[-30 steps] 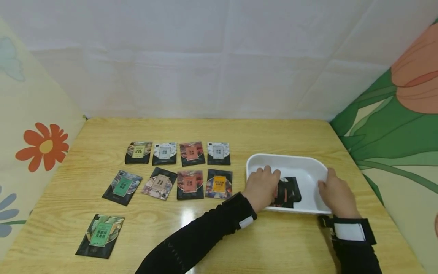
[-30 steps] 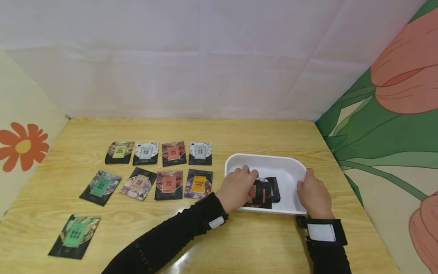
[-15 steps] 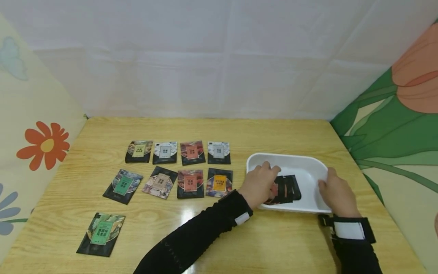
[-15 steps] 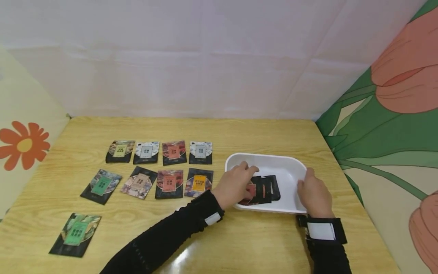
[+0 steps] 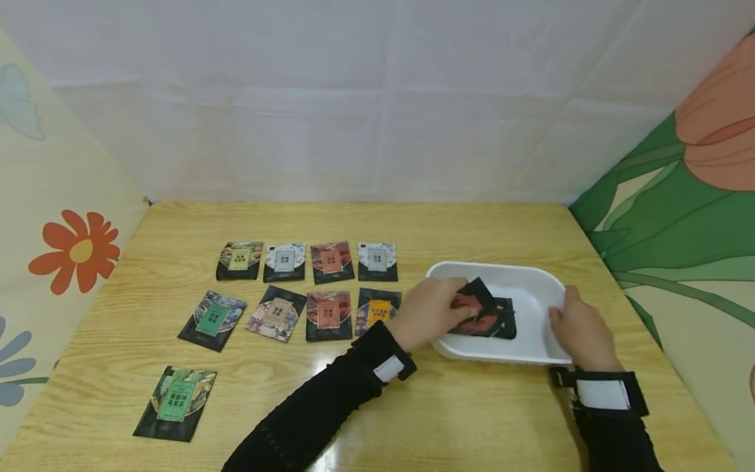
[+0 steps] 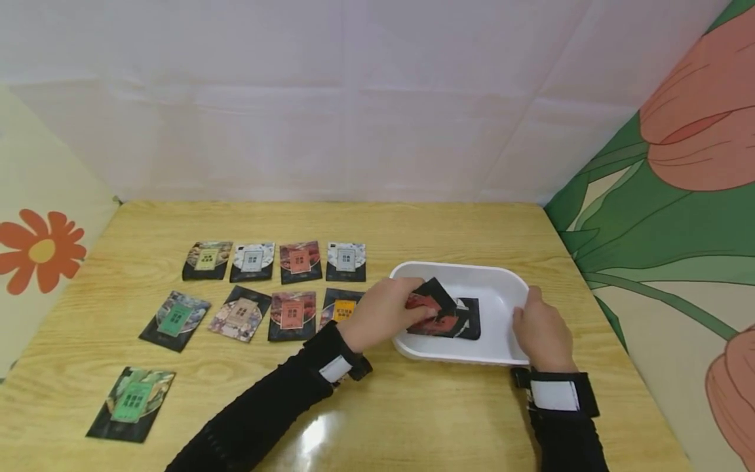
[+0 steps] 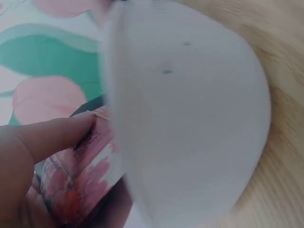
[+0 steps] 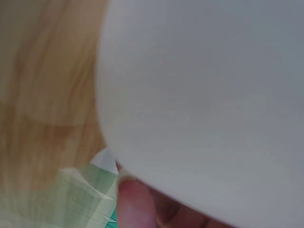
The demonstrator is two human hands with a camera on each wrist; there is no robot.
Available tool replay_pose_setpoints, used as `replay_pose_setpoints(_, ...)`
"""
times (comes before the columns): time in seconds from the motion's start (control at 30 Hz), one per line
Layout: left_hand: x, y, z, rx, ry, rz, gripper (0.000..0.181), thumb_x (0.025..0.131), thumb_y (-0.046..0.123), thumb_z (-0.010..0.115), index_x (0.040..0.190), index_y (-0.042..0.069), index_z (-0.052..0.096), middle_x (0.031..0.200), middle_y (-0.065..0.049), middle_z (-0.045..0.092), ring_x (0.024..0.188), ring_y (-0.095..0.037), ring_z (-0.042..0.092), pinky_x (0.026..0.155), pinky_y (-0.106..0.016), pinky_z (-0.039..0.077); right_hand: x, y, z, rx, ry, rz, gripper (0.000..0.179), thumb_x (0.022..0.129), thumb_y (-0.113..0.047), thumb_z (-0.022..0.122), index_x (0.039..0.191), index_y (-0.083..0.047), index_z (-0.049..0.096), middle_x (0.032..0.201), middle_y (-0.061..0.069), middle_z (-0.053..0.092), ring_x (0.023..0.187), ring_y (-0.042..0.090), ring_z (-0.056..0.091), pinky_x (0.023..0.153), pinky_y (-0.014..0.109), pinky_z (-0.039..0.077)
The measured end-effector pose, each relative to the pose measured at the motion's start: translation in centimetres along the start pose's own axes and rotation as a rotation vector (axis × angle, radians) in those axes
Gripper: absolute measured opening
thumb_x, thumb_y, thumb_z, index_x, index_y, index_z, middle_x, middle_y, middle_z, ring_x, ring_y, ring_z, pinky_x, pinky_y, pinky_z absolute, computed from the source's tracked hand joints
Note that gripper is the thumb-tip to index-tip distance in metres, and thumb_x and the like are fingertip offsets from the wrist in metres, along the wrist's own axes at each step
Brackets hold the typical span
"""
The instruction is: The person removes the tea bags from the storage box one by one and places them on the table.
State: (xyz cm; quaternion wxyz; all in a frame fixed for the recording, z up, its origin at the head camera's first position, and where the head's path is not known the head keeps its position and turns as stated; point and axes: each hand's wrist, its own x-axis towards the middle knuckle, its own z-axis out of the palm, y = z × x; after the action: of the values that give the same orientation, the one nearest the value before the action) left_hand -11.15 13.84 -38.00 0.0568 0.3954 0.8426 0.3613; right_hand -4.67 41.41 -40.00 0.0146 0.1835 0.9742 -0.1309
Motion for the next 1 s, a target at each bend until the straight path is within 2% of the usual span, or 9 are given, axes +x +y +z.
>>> replay_pose_setpoints(0.17, -0.9, -0.5, -1.5, -0.289, -0.092, -0.06, 0.022, 0.1, 0.028, 0.048, 0.087, 0.014, 0.059, 0.063, 0.003, 0.042, 0.049, -0.008, 0.039, 0.05, -0.021, 0.035, 0.0, 0.0, 0.1, 0.002, -0.007, 0.01, 0.054, 0.096, -0.01, 0.046, 0.135, 0.022, 0.027, 0.109, 0.047, 0.049, 0.09, 0.054, 0.059, 0.064, 0.053, 0.047)
replay_pose_setpoints(0.27, -1.6, -0.6, -2.2, -0.393, -0.129, -0.067, 0.028, 0.102, 0.027, 0.043, 0.084, 0.01, 0.056, 0.063, 0.002, 0.038, 0.049, -0.01, 0.036, 0.051, -0.021, 0.035, 0.0, -0.1, 0.3, 0.005, -0.015, 0.011, 0.054, 0.096, -0.01, 0.046, 0.135, 0.022, 0.026, 0.11, 0.047, 0.048, 0.091, 0.054, 0.058, 0.065, 0.054, 0.047)
replay_pose_setpoints(0.47, -4.4, -0.4, -3.7, -0.462, -0.057, -0.092, 0.025, 0.102, 0.028, 0.043, 0.09, 0.011, 0.056, 0.063, -0.001, 0.036, 0.048, -0.014, 0.033, 0.051, -0.023, 0.032, 0.2, -0.1, 0.3, 0.011, -0.016, -0.005, 0.054, 0.096, -0.01, 0.046, 0.134, 0.022, 0.027, 0.109, 0.048, 0.048, 0.091, 0.054, 0.058, 0.064, 0.053, 0.047)
replay_pose_setpoints(0.6, -6.5, -0.7, -4.9, -0.443, 0.006, -0.093, 0.02, 0.101, 0.029, 0.046, 0.099, 0.015, 0.061, 0.066, -0.002, 0.042, 0.05, -0.015, 0.035, 0.053, -0.024, 0.032, 0.2, 0.3, 0.0, 0.0, -0.009, -0.012, 0.054, 0.096, -0.01, 0.046, 0.133, 0.024, 0.026, 0.107, 0.048, 0.049, 0.087, 0.053, 0.059, 0.06, 0.049, 0.046)
replay_pose_setpoints(0.67, -7.6, -1.0, -5.5, -0.415, 0.019, -0.113, 0.023, 0.1, 0.029, 0.048, 0.111, 0.015, 0.063, 0.07, -0.001, 0.048, 0.052, -0.013, 0.038, 0.055, -0.025, 0.035, 0.3, 0.5, -0.1, -0.005, -0.014, -0.006, 0.055, 0.096, -0.011, 0.046, 0.133, 0.024, 0.026, 0.107, 0.048, 0.049, 0.086, 0.053, 0.059, 0.058, 0.048, 0.046)
replay_pose_setpoints(0.73, -8.7, -1.3, -6.2, -0.388, 0.014, -0.159, 0.034, 0.1, 0.028, 0.049, 0.13, 0.015, 0.057, 0.078, -0.001, 0.056, 0.052, -0.011, 0.04, 0.055, -0.025, 0.036, 0.3, 0.7, -0.2, -0.008, -0.022, 0.0, 0.056, 0.096, -0.011, 0.046, 0.134, 0.024, 0.025, 0.107, 0.048, 0.048, 0.086, 0.053, 0.059, 0.058, 0.048, 0.046)
replay_pose_setpoints(0.83, -10.7, -2.1, -7.1, -0.332, -0.006, -0.218, 0.047, 0.098, 0.021, 0.052, 0.143, 0.012, 0.043, 0.094, -0.002, 0.061, 0.055, -0.01, 0.042, 0.056, -0.026, 0.038, 0.4, 0.8, -0.1, -0.006, -0.03, 0.006, 0.056, 0.097, -0.012, 0.046, 0.135, 0.023, 0.024, 0.108, 0.048, 0.048, 0.087, 0.053, 0.059, 0.058, 0.048, 0.046)
replay_pose_setpoints(0.93, -12.6, -3.2, -7.8, -0.261, -0.029, -0.254, 0.043, 0.094, 0.011, 0.054, 0.136, 0.013, 0.046, 0.091, -0.001, 0.059, 0.056, -0.01, 0.043, 0.053, -0.026, 0.037, 0.5, 0.7, 0.0, 0.001, -0.037, 0.003, 0.056, 0.097, -0.013, 0.045, 0.135, 0.023, 0.024, 0.109, 0.048, 0.047, 0.088, 0.054, 0.059, 0.059, 0.049, 0.046)
replay_pose_setpoints(1.0, -13.9, -4.1, -8.3, -0.15, -0.054, -0.258, 0.036, 0.092, 0.008, 0.053, 0.127, 0.014, 0.05, 0.083, 0.002, 0.056, 0.06, -0.01, 0.045, 0.055, -0.025, 0.037, 0.5, 0.5, 0.1, 0.002, -0.041, 0.002, 0.057, 0.097, -0.013, 0.045, 0.136, 0.023, 0.023, 0.11, 0.048, 0.047, 0.09, 0.054, 0.058, 0.06, 0.05, 0.047)
